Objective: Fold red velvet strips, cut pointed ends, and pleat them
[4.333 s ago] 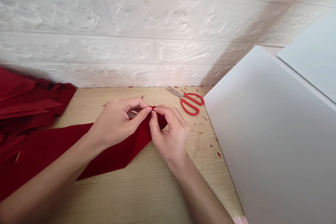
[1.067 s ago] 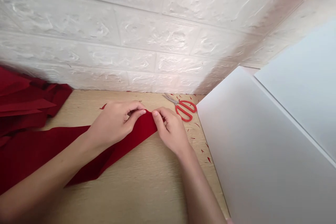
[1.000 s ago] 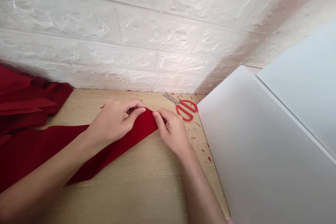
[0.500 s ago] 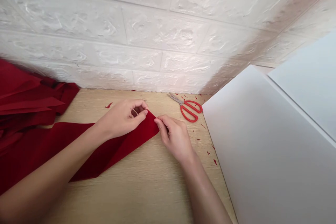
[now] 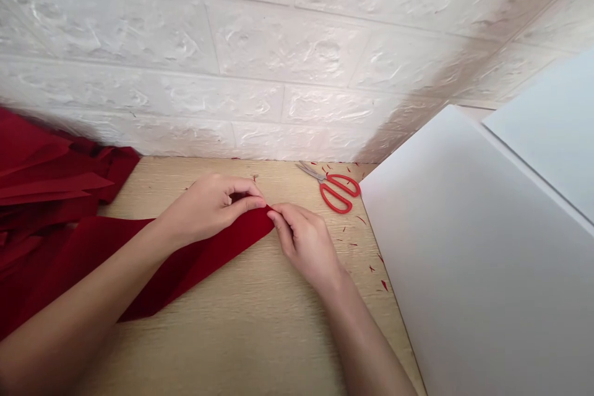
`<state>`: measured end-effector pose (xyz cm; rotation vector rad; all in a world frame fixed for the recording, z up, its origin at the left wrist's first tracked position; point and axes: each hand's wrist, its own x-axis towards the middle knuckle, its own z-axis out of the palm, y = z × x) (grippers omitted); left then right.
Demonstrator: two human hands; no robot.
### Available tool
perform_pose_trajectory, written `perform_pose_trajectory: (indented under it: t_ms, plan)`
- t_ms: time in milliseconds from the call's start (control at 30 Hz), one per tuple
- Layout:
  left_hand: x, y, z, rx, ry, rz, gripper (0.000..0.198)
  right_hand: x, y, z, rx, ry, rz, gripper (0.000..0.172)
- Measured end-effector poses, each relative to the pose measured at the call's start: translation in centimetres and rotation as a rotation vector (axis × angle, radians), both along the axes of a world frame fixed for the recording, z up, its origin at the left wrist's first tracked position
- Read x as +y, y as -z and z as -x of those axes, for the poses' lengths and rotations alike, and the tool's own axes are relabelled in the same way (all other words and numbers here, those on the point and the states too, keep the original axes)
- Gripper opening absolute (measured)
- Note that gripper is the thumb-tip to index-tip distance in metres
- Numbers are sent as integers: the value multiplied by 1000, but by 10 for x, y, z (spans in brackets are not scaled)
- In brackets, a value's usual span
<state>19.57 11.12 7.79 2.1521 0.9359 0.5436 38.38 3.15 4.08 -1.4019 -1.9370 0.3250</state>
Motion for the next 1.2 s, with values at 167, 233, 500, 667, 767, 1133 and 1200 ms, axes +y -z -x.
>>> perform_pose_trajectory:
  t_ms: [167,233,500,667,767,1133,1200]
  plan:
    - [5,-5,7,54,14,85,21,-1,0,-2,42,4,83,22]
    - [5,-7,9,53,14,90,20,-1,0,-2,57,5,87,22]
    - [7,-7,10,30,-59,114,18,1,3,-3,110,8,93,21]
    - [7,-6,11,51,-81,89,20,0,5,-4,122,36,120,17]
    - [8,-5,11,66,-98,51,20,1,3,-5,120,35,134,20]
    - [-1,0,0,78,-28,-40,21,2,2,-8,173,66,111,20]
    - [-3,2,-3,89,-9,-27,22,2,0,-10,166,62,57,22]
